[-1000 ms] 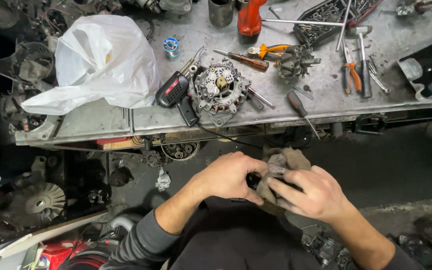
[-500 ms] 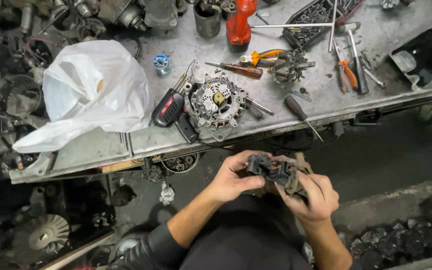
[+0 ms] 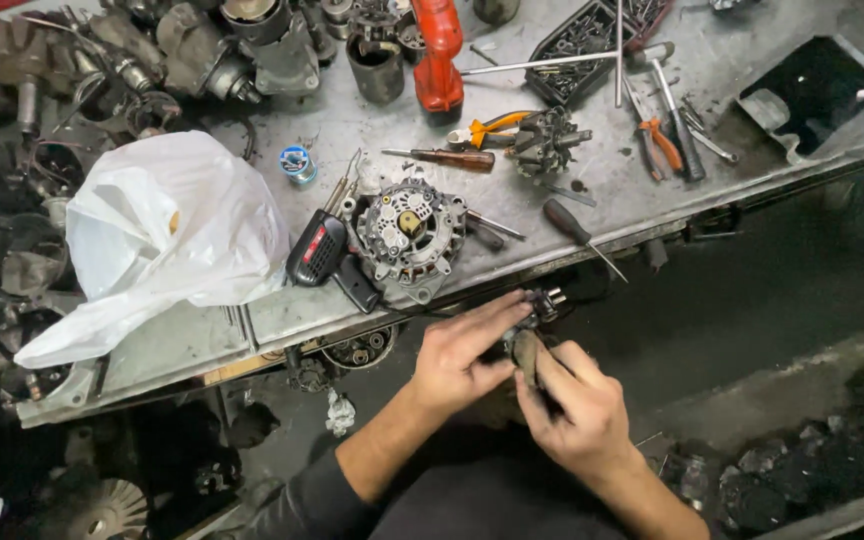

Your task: The person cleans a small black mechanical part using a rag. They wipe the part thoroughly while standing at a workbench, then walk through the garage to a car with an open hood before returning to the workbench to continue wiping the part.

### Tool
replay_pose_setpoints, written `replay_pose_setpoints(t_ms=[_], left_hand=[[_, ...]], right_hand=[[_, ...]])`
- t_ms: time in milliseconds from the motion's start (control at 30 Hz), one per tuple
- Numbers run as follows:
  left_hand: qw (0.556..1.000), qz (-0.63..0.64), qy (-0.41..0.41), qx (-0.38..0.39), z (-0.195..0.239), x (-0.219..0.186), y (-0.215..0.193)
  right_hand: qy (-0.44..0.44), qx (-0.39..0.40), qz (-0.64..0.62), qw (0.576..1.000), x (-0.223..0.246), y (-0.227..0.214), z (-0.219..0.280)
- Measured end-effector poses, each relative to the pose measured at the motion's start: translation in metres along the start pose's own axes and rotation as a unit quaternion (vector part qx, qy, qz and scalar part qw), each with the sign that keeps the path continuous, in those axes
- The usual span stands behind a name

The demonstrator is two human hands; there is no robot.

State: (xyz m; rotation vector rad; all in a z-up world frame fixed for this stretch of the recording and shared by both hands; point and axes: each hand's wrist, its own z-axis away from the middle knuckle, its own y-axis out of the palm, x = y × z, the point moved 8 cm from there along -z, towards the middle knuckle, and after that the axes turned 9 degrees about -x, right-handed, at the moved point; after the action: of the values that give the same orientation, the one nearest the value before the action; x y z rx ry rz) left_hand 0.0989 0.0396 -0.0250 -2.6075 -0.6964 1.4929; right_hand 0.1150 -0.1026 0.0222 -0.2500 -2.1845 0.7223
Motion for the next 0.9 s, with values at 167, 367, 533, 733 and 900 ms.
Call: replay_pose_setpoints(t_ms=[167, 367, 533, 733, 900], left_hand=[[0.999, -0.041, 0.009, 0.023, 0.006, -0.002, 0.002], [0.992, 0.065, -0.111, -0.003, 0.022, 0.044, 0.006], [0.911, 0.367, -0.186, -0.003, 0.039, 0.063, 0.014], [0.877, 0.414, -0.243, -0.026, 0.061, 0.062, 0.029], [0.879, 0.402, -0.258, -0.025, 0.056, 0.047, 0.023]], right_hand=[[0.040, 0.056, -0.036, 0.997, -0.022, -0.005, 0.005], [0.024, 0.132, -0.088, 0.987, -0.035, -0.019, 0.019], [0.076, 0.122, -0.089, 0.986, -0.018, -0.014, 0.010], [-0.080, 0.042, 0.130, 0.987, 0.006, 0.004, 0.003], [-0.102, -0.041, 0.075, 0.991, 0.000, 0.000, 0.009]])
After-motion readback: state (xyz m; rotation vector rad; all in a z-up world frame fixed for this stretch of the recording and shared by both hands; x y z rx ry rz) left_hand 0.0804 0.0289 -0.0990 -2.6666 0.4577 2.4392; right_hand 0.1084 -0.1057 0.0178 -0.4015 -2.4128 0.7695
